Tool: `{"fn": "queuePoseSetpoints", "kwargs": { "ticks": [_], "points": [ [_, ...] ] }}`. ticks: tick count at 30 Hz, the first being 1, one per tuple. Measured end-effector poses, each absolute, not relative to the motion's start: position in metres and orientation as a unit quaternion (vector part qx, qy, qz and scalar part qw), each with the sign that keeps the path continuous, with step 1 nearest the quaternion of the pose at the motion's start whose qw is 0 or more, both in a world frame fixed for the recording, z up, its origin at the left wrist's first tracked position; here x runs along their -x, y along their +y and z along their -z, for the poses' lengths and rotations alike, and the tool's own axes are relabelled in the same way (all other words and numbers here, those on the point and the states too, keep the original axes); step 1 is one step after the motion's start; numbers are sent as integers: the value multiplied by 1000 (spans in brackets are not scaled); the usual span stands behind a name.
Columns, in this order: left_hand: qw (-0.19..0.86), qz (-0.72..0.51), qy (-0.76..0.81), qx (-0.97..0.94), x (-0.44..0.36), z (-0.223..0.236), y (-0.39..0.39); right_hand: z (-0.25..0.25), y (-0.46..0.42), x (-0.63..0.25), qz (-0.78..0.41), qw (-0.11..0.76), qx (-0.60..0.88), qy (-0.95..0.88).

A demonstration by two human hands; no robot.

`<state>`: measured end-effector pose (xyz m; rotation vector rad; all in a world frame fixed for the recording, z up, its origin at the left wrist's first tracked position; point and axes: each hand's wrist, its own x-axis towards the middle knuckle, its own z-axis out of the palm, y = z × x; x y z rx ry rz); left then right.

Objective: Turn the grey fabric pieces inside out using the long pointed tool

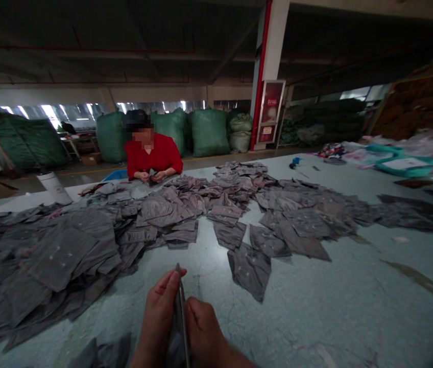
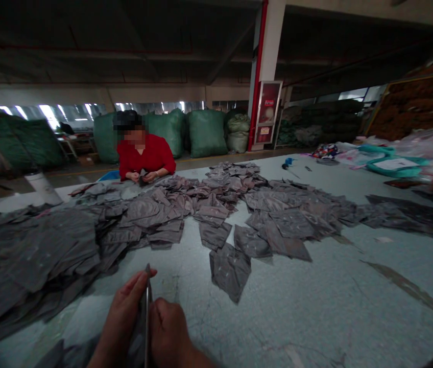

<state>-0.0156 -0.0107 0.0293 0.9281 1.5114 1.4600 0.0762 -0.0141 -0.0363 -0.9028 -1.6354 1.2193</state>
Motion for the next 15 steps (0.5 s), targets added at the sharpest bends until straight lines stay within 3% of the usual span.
{"fn": "queuePoseSetpoints", "kwargs": {
  "ticks": [5,12,15],
  "points": [
    [377,-535,631,-417,17,-25,-15,39,-19,-80,-483,438,381,-655],
    [465,-484,605,-429,29,-38,-1,32,-20,-82,-527,454,356,-625],
    [423,-515,603,-439,26,-33,-4,32,-19,-85,-517,448,344,-643]
  ]
}}
